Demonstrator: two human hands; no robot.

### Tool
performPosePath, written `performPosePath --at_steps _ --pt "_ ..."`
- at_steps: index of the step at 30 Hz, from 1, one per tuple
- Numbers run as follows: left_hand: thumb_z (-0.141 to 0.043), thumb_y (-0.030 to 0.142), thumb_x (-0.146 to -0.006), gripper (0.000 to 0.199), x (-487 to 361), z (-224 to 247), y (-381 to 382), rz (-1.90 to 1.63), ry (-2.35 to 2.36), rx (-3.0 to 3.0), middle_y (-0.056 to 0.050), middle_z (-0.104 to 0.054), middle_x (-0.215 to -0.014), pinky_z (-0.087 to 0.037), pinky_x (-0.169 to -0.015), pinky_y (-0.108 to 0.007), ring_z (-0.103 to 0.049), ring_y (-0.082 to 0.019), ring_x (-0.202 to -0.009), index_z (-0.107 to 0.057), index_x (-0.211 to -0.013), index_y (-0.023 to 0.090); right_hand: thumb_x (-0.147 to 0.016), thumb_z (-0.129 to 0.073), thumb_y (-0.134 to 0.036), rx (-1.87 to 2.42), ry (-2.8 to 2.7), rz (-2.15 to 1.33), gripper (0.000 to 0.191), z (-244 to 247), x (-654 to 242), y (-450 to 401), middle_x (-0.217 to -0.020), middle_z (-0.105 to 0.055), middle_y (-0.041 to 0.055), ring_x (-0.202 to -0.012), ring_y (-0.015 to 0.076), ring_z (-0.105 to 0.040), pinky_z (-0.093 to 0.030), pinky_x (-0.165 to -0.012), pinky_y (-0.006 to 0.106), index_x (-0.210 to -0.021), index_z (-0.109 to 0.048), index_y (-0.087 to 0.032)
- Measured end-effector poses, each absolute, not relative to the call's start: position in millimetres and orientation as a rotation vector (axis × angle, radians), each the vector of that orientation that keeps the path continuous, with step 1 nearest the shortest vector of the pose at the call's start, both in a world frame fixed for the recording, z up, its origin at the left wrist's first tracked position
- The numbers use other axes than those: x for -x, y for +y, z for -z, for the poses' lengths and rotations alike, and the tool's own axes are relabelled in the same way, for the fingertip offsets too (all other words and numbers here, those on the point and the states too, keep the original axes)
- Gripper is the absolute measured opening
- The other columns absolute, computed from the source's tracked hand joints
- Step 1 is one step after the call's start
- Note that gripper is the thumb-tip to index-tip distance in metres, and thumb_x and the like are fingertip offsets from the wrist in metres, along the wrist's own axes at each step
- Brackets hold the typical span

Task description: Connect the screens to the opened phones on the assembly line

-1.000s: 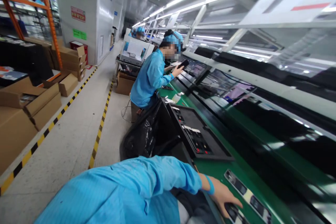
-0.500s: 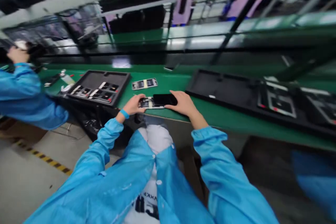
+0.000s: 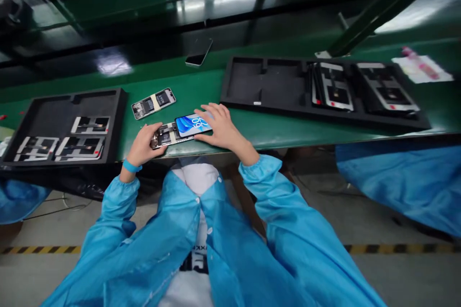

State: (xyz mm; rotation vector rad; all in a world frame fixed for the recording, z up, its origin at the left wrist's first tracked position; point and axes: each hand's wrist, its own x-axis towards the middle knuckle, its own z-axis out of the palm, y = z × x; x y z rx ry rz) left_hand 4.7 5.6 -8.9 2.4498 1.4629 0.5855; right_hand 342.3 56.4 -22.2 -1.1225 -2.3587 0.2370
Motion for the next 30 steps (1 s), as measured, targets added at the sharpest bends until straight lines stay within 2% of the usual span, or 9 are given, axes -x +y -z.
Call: performPosePath --at_steps 2,4,9,12,16,30 --pt "-0.067 0.041 -0.092 0.070 -5.7 7.7 4.2 -0.599 1.458 -2.454 -0.016 -0.062 -0.156 -0.033 -0.134 -0.059 -0.058 -0.031 -0.147 -0.049 -0.156 0.018 -0.097 -0.062 -0.076 1.072 -2.417 -0.195 0.075 17.9 -340.6 45.6 -0.167 -0.050 0.0136 -0.158 0.0422 -0.039 -0.025 -0.131 0.068 -0.157 -0.060 -0.030" --pt "-0.066 0.041 -0.093 0.069 -6.3 6.8 3.1 -0.611 1.462 -2.455 -0.016 -0.062 -0.157 -0.033 -0.134 -0.058 -0.058 -0.031 -0.147 -0.049 -0.156 0.018 -0.100 -0.059 -0.073 1.070 -2.434 -0.151 0.065 16.7 -350.9 37.5 -0.168 -0.050 0.0133 -0.157 0.0418 -0.039 -0.026 -0.130 0.068 -0.147 -0.068 -0.029" --pt "-0.064 0.045 -0.094 0.069 -6.5 4.4 1.5 -0.578 1.492 -2.435 -0.015 -0.063 -0.156 -0.034 -0.134 -0.058 -0.058 -0.032 -0.147 -0.050 -0.156 0.018 -0.107 -0.048 -0.063 1.337 -2.207 -0.025 0.055 27.8 -423.1 25.7 -0.150 -0.062 0.0202 -0.143 0.0404 -0.053 -0.043 -0.121 0.065 -0.128 -0.076 -0.020" --pt "-0.063 0.046 -0.095 0.067 -6.3 2.9 1.2 -0.577 1.489 -2.449 -0.015 -0.063 -0.157 -0.034 -0.134 -0.058 -0.059 -0.032 -0.147 -0.051 -0.155 0.019 -0.109 -0.045 -0.059 1.439 -2.046 -0.011 0.053 34.1 -453.3 19.2 -0.140 -0.066 0.0202 -0.133 0.0373 -0.061 -0.051 -0.115 0.061 -0.132 -0.073 -0.019" --pt "-0.063 0.046 -0.095 0.066 -5.7 1.4 1.0 -0.582 1.487 -2.474 -0.015 -0.063 -0.156 -0.036 -0.133 -0.059 -0.059 -0.033 -0.146 -0.051 -0.155 0.020 -0.110 -0.046 -0.056 1.520 -1.900 -0.039 0.050 34.1 -450.1 15.7 -0.134 -0.068 0.0176 -0.128 0.0347 -0.064 -0.054 -0.112 0.056 -0.138 -0.070 -0.022" --pt "-0.066 0.047 -0.094 0.065 -5.7 1.3 0.3 -0.598 1.496 -2.481 -0.015 -0.067 -0.151 -0.039 -0.131 -0.060 -0.064 -0.034 -0.141 -0.051 -0.152 0.022 -0.106 -0.057 -0.048 1.616 -1.791 -0.021 0.035 28.7 -435.9 10.7 -0.116 -0.075 0.0146 -0.114 0.0353 -0.068 -0.056 -0.105 0.059 -0.118 -0.078 -0.023"
